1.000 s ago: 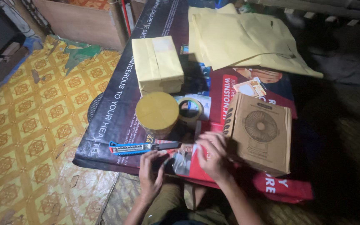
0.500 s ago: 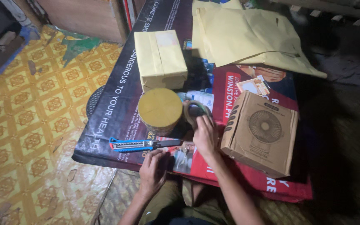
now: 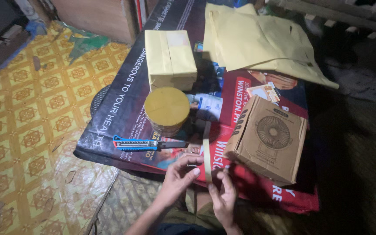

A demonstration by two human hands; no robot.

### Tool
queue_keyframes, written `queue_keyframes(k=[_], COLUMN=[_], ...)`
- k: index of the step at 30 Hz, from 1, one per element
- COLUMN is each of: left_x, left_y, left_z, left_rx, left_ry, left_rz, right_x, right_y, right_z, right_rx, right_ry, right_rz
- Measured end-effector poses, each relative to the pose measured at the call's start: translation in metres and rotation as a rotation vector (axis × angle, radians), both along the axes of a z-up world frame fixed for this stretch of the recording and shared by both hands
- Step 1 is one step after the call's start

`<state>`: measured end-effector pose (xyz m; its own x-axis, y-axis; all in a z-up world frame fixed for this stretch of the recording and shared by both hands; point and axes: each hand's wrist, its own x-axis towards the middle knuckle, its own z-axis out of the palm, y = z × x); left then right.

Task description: The person folds a small cardboard box into a yellow paper sleeve and seals it with clear tape. They then pick up a second box, pull tape from a roll, and apply it to the box edges.

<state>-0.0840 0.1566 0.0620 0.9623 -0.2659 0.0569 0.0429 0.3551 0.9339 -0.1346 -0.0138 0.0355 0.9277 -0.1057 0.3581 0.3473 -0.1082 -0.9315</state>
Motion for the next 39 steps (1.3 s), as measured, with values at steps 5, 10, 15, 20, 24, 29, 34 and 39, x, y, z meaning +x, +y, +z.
queue_keyframes(k=[5,10,15,20,24,29,34,39], left_x=[-0.012,-0.009,-0.002,-0.004,-0.012,-0.021,-0.029,-0.034], left_y=[0.000,0.006,0.019,0.021,0.020,0.021,0.022,0.021], left_z=[0.018,0.034,0.047,0.054,0.059,0.066,0.068,0.064], left_rx=[0.072,0.178,0.261,0.318,0.382,0.512,0.633,0.764], left_ry=[-0.226,-0.223,-0.421,-0.418,-0.440,-0.559,-0.584,-0.728], left_rz=[-0.016,0.265,0.208,0.181,0.237,0.307,0.330,0.411], right_x=[-0.013,-0.022,-0.027,-0.027,-0.028,-0.026,-0.025,-0.023], right_y=[0.000,0.000,0.007,0.006,0.006,0.008,0.009,0.012], right_z=[0.000,0.025,0.046,0.055,0.058,0.058,0.055,0.053], right_rx=[-0.111,-0.379,-0.491,-0.557,-0.603,-0.611,-0.604,-0.554], right_ry=[-0.089,-0.159,-0.226,-0.244,-0.222,-0.222,-0.182,-0.133], right_rz=[-0.020,-0.084,-0.061,-0.045,-0.086,-0.132,-0.141,-0.142])
